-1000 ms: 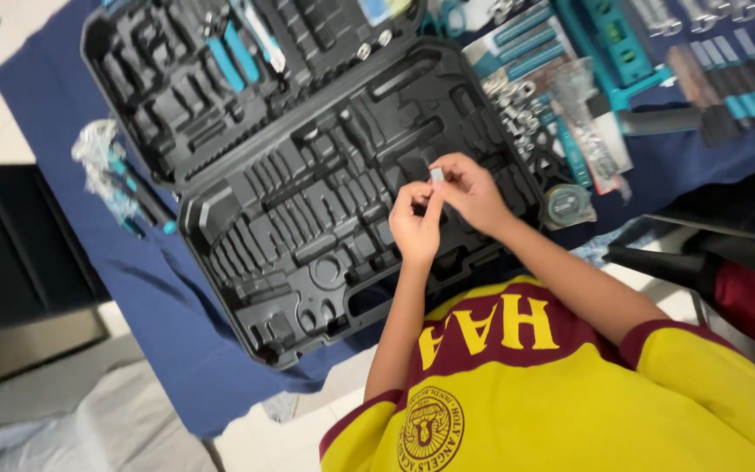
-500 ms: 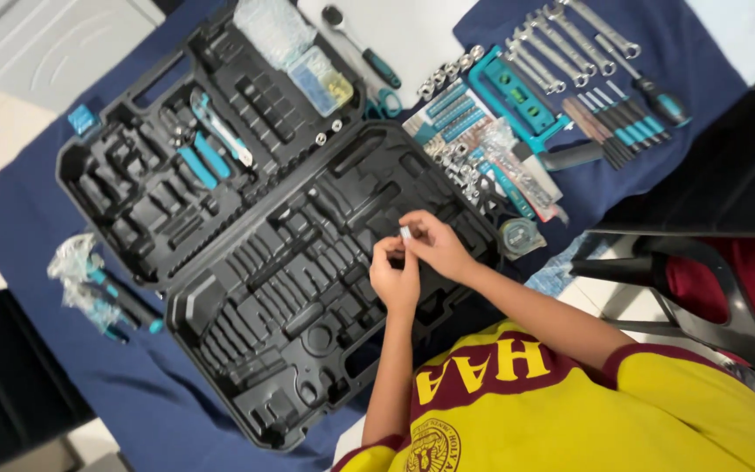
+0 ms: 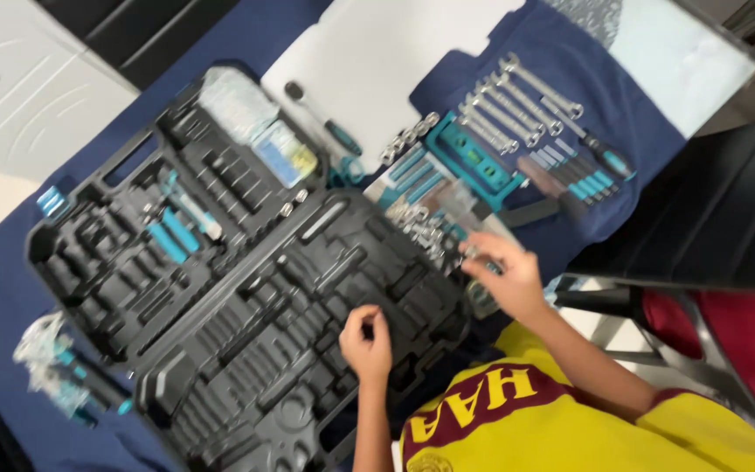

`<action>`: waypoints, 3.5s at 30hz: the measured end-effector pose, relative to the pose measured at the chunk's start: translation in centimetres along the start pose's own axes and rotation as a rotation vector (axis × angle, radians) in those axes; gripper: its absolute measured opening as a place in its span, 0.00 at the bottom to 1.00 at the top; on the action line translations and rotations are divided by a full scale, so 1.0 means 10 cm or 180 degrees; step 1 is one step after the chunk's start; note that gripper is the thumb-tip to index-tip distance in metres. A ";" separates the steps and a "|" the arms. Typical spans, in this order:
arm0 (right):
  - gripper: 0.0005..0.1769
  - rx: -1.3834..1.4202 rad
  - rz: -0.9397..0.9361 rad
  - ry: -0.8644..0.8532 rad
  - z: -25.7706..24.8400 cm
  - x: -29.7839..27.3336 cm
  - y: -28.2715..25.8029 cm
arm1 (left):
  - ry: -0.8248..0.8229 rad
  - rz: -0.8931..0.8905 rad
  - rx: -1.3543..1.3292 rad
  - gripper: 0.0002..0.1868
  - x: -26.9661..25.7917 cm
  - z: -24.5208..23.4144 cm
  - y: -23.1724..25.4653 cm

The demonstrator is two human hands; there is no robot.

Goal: The person handles and turns socket heads by hand, opens a small plastic case of screws and wall anchors, and removes bubble wrap from a drill bit case before opening it.

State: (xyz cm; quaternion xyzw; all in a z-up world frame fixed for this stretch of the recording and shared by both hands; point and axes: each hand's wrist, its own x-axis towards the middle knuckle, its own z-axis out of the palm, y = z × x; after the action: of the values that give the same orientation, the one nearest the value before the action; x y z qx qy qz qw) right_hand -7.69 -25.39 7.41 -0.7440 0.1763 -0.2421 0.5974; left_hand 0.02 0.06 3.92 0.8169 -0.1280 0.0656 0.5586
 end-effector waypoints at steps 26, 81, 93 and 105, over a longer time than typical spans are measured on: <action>0.16 -0.0874 -0.1046 -0.1002 -0.21 3.32 1.10 | 0.1631 -0.1125 0.0289 0.06 -0.23 0.32 -0.60; 0.27 -0.3660 -0.0386 -0.1676 3.16 1.81 -0.19 | 0.0460 -0.0401 0.0897 0.06 -0.01 -0.05 0.09; 0.24 -0.3033 -0.1038 -0.1153 3.00 1.95 -0.09 | 0.0449 -0.0240 0.0724 0.05 -0.04 -0.07 0.00; 0.13 0.1416 0.0545 -0.2669 1.71 0.89 -0.73 | 0.0885 -0.0454 -0.1392 0.04 -0.22 -0.03 -0.28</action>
State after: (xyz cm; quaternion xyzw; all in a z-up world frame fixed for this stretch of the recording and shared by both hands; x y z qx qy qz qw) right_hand 9.21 -14.92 12.96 -0.6144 -0.0752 0.0969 0.7794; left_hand -1.26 1.59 0.94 0.6670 -0.0033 0.1084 0.7371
